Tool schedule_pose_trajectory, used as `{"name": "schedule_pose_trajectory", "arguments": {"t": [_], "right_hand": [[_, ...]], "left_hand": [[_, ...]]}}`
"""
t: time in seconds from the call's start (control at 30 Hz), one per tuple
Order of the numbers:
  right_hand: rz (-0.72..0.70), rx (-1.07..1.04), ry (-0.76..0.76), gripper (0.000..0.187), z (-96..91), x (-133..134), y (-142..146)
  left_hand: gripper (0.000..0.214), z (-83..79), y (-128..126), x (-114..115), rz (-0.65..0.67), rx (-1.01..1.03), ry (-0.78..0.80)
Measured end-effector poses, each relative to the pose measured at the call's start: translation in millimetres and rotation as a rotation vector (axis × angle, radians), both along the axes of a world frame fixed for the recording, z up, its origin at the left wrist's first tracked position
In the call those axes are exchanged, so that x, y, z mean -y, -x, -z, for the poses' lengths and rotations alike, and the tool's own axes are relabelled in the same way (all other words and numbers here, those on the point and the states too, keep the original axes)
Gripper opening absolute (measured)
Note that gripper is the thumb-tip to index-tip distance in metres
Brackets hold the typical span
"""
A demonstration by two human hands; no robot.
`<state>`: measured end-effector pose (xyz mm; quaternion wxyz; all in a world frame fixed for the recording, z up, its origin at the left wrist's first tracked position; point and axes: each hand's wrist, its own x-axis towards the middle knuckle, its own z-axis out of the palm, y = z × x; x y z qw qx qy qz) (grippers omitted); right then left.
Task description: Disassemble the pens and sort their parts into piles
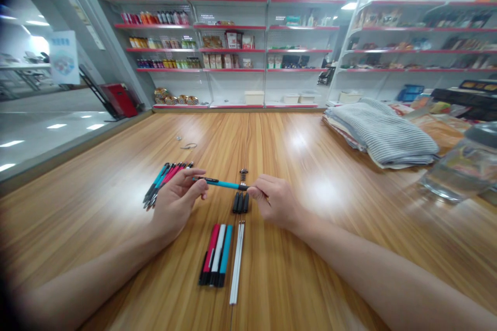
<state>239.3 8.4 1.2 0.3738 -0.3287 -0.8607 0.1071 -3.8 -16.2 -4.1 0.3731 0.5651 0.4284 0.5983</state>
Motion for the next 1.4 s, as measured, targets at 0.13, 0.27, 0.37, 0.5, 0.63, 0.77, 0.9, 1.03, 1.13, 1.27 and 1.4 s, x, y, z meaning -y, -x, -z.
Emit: {"name": "schedule_pose_trajectory", "arguments": {"t": [0.13, 0.27, 0.37, 0.5, 0.63, 0.77, 0.9, 1.03, 1.13, 1.27, 1.4], "right_hand": [[0.027, 0.018, 0.012, 0.034, -3.1, -2, -2], [0.064, 0.024, 0.01, 0.037, -4.5, -3, -3], [0.083, 0.031, 0.005, 0.039, -3.4, -3, -4], [0.102, 0.038, 0.03, 0.041, -1.7, -4, -6], [0.088, 0.009, 0.086, 0.043, -0.9, -4, -6], [0.097, -0.051, 0.184, 0.047, 1.0, -4, -5], [0.12, -0.083, 0.21, 0.049, 3.2, -6, -5], [0.129, -0.067, 0.194, 0.047, 3.1, -7, -6], [0.117, -0.041, 0.164, 0.046, 0.8, -6, -6], [0.103, -0.004, 0.114, 0.043, -2.2, -5, -5], [0.099, 0.012, 0.077, 0.042, -2.1, -4, -5]], "left_hand": [[0.024, 0.7, 3, -4, -0.026, -0.06, -0.002], [0.025, 1.8, 6, -6, -0.034, -0.183, 0.018], [0.025, 3.5, 7, -7, -0.038, -0.295, 0.007], [0.026, 3.5, 6, -6, -0.034, -0.412, -0.093], [0.022, 1.4, 7, -3, -0.054, -0.554, -0.165], [0.021, -0.6, 9, -4, -0.074, -0.63, -0.202], [0.022, -3.9, 8, -3, -0.077, -0.697, -0.221], [0.025, -6.1, 6, 0, -0.065, -0.712, -0.21], [0.027, -4.2, 7, 1, -0.059, -0.704, -0.175], [0.03, -1.0, 10, 2, -0.032, -0.687, -0.115], [0.029, -3.1, 9, 2, -0.021, -0.68, -0.1]]}}
